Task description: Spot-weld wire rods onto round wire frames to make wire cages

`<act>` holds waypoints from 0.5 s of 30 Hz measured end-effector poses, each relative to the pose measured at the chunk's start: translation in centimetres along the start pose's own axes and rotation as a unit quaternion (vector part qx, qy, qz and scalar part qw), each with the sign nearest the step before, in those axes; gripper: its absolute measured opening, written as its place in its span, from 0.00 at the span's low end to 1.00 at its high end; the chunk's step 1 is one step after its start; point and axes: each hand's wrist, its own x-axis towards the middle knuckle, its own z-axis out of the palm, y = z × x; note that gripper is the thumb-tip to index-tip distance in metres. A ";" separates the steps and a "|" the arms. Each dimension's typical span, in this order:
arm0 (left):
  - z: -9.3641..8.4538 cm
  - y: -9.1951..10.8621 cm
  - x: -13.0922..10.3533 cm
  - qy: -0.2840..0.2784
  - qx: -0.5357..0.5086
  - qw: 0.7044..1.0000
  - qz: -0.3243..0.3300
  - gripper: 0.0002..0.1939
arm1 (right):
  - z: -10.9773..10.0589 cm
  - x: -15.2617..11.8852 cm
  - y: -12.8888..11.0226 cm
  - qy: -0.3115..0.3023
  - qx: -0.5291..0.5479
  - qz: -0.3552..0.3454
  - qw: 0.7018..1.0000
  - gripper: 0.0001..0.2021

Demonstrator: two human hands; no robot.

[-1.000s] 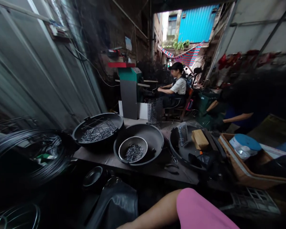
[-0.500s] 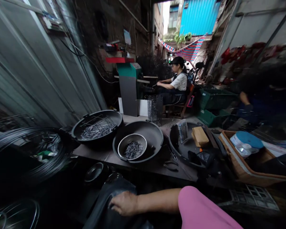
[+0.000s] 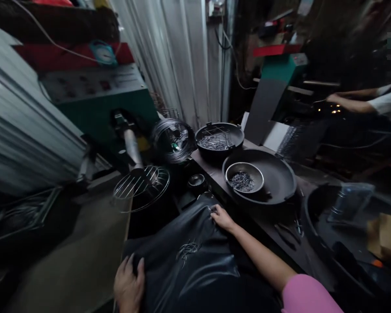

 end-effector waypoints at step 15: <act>-0.4 0.6 -0.2 0.010 -0.033 0.999 -0.008 0.25 | 0.1 -0.3 -0.1 0.025 0.019 -0.009 0.999 0.05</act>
